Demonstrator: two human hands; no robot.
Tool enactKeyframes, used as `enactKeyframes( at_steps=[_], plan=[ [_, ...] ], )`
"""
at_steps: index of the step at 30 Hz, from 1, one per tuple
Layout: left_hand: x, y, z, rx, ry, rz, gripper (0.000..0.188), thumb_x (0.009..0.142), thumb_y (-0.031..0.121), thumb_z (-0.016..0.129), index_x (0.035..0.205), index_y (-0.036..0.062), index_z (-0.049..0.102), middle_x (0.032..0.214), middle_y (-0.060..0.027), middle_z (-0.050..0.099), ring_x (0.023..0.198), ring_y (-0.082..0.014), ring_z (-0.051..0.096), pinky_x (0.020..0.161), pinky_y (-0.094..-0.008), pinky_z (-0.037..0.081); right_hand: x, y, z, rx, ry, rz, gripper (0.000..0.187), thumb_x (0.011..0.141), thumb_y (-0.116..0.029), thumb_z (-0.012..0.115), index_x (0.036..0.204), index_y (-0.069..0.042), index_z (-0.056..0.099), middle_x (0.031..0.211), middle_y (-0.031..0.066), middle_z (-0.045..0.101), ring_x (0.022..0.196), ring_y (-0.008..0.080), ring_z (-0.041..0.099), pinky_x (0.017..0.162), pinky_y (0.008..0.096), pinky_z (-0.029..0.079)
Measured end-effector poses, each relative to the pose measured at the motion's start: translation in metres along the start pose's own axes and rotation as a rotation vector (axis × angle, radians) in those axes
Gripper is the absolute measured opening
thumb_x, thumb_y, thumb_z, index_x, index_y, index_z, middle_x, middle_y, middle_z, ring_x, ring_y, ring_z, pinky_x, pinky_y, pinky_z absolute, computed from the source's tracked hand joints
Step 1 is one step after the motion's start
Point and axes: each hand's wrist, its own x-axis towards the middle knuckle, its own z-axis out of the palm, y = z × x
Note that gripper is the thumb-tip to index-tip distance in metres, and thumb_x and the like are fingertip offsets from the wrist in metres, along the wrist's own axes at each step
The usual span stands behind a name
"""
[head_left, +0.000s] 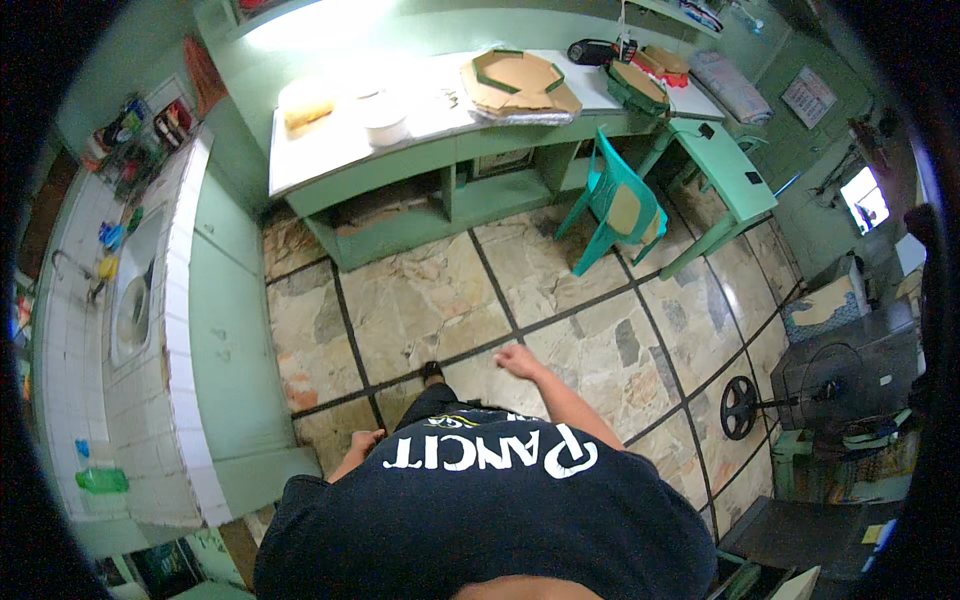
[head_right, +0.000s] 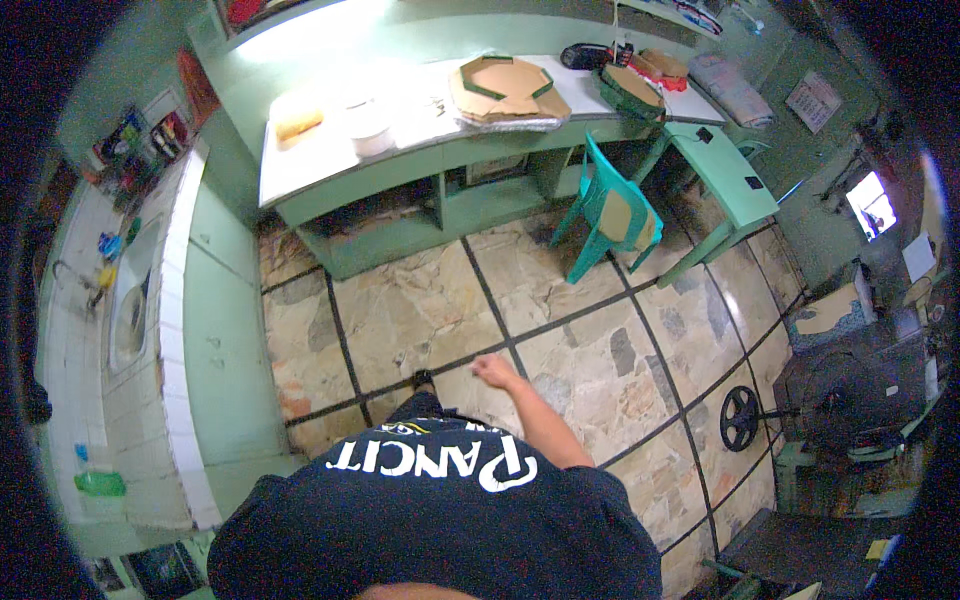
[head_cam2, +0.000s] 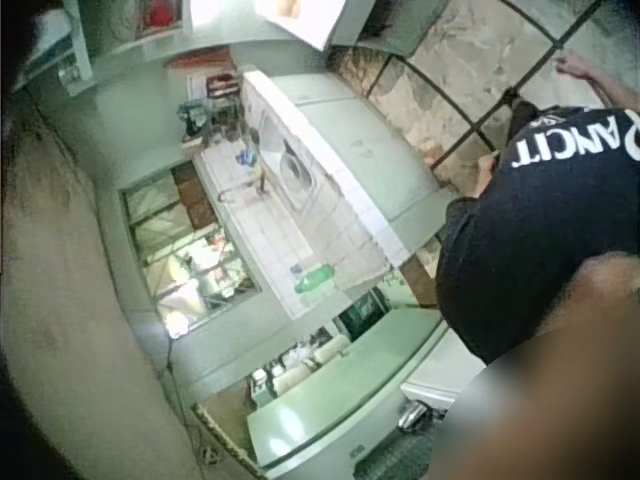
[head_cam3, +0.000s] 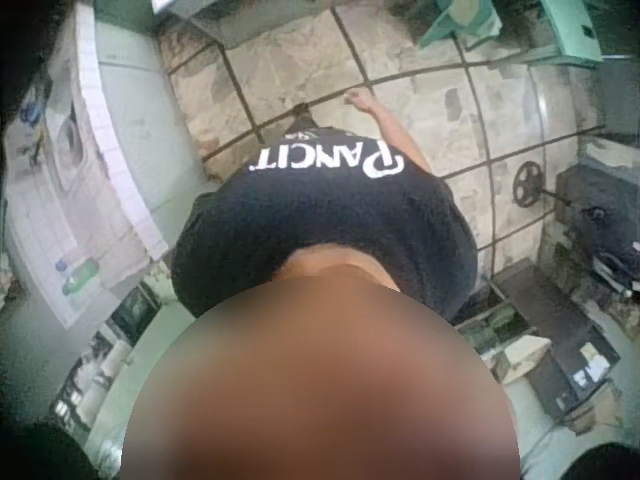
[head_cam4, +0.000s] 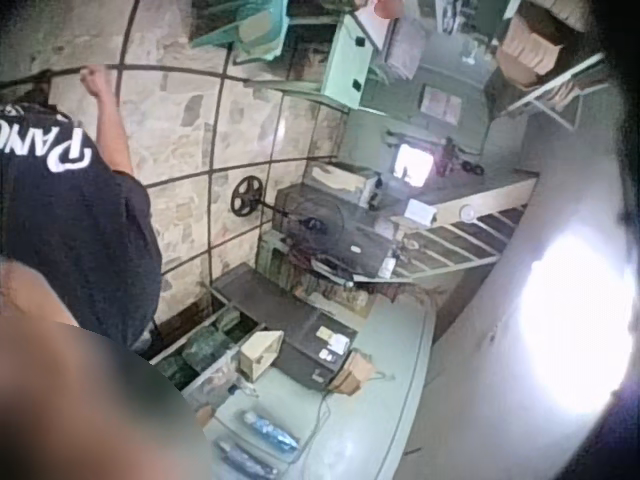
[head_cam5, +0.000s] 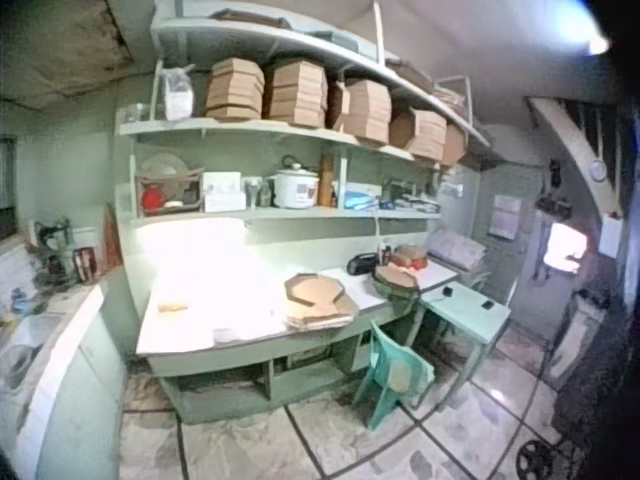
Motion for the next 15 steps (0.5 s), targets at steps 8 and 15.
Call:
enactKeyframes(
  at_steps=[8,15],
  plan=[
    [0.019,0.222,0.002,0.226,-0.016,0.41,0.035,0.083,0.031,0.072,0.07,-0.0018,0.068,0.06,-0.0083,0.061,0.046,-0.0155,0.055,0.042,-0.0341,0.043,0.005,0.096,0.024,-0.177,-0.287,0.197,0.039,0.088,-0.043,0.052,0.09,-0.008,0.067,0.081,0.0199,0.065,0.08,0.0353,0.064,0.069,0.0461,0.048],
    [0.07,0.397,0.002,0.363,0.071,0.575,0.025,0.076,0.028,0.072,0.077,0.0031,0.072,0.066,-0.0088,0.067,0.061,-0.0175,0.063,0.063,-0.0322,0.051,-0.119,0.249,-0.031,0.058,0.087,0.986,0.036,0.085,-0.033,0.058,0.074,0.001,0.067,0.074,0.0195,0.065,0.073,0.0323,0.064,0.07,0.0432,0.052]
  ],
)
